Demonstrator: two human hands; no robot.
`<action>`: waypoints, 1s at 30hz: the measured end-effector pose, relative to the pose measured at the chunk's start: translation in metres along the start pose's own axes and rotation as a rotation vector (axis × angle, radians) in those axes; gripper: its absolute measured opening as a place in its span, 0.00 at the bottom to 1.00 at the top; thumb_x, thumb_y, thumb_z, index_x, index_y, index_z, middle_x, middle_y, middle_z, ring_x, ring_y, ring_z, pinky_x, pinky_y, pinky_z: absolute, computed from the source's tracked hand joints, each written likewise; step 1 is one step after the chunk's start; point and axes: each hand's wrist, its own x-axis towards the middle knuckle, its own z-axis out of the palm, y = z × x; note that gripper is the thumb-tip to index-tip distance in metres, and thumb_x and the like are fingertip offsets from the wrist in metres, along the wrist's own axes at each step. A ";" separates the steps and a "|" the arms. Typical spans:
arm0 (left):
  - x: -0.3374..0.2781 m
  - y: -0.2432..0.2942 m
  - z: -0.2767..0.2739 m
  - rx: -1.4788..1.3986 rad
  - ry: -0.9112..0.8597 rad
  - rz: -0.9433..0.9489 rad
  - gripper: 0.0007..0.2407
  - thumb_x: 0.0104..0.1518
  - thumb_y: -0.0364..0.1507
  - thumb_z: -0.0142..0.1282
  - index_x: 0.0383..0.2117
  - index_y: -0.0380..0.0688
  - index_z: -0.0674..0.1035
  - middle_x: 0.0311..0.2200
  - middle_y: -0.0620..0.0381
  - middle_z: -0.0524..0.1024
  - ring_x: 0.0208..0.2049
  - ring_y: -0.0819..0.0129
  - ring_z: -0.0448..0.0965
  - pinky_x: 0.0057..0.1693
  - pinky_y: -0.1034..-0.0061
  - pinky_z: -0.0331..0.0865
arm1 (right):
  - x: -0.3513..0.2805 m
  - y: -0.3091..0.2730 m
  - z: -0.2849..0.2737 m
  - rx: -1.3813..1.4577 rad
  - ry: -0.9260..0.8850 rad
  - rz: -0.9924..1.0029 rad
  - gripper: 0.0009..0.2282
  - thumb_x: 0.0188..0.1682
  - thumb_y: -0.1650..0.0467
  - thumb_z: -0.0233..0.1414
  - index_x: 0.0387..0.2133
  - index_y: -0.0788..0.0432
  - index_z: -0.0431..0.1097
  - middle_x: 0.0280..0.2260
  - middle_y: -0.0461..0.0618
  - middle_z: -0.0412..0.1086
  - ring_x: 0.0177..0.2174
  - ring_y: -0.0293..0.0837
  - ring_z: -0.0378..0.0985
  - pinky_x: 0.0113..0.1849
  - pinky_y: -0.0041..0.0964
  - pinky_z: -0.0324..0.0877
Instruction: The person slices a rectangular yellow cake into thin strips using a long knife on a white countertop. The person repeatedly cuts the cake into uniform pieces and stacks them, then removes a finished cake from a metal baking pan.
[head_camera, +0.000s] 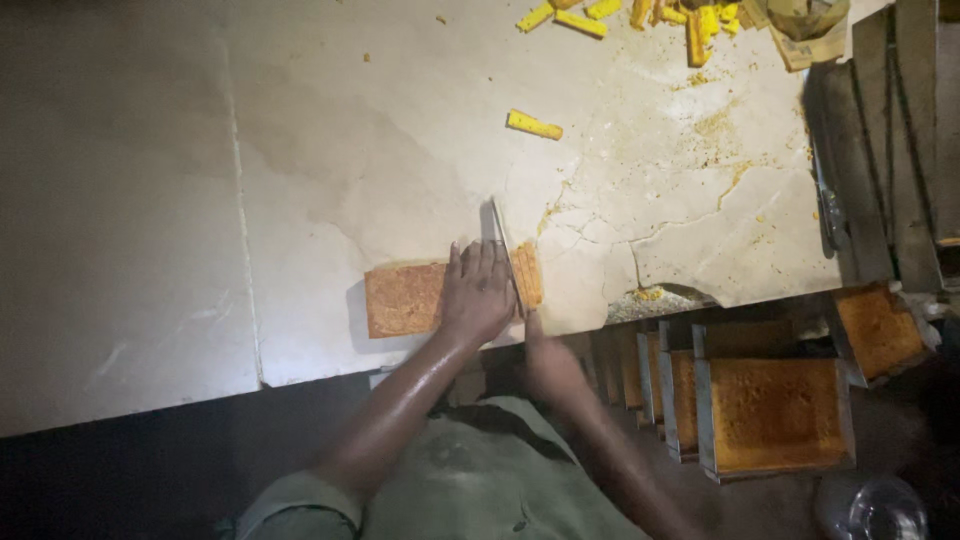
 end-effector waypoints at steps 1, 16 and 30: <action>0.001 -0.002 0.001 0.023 0.047 0.021 0.28 0.63 0.39 0.42 0.64 0.27 0.63 0.65 0.35 0.61 0.68 0.42 0.55 0.72 0.45 0.39 | 0.011 -0.013 -0.017 0.011 -0.039 0.044 0.35 0.45 0.67 0.58 0.63 0.67 0.46 0.34 0.70 0.75 0.37 0.70 0.78 0.40 0.59 0.73; -0.003 -0.004 -0.006 0.017 -0.180 -0.036 0.29 0.63 0.40 0.39 0.67 0.30 0.59 0.66 0.37 0.59 0.69 0.45 0.52 0.71 0.38 0.36 | -0.034 -0.006 0.014 -0.015 0.018 -0.063 0.39 0.44 0.75 0.52 0.69 0.69 0.38 0.40 0.72 0.73 0.40 0.69 0.78 0.42 0.58 0.73; -0.006 -0.012 -0.020 0.030 -0.196 -0.057 0.29 0.62 0.40 0.39 0.66 0.32 0.59 0.65 0.37 0.60 0.69 0.44 0.52 0.70 0.37 0.34 | -0.075 -0.003 0.020 0.345 -0.156 0.180 0.29 0.50 0.68 0.49 0.64 0.68 0.49 0.40 0.72 0.75 0.41 0.69 0.78 0.44 0.56 0.73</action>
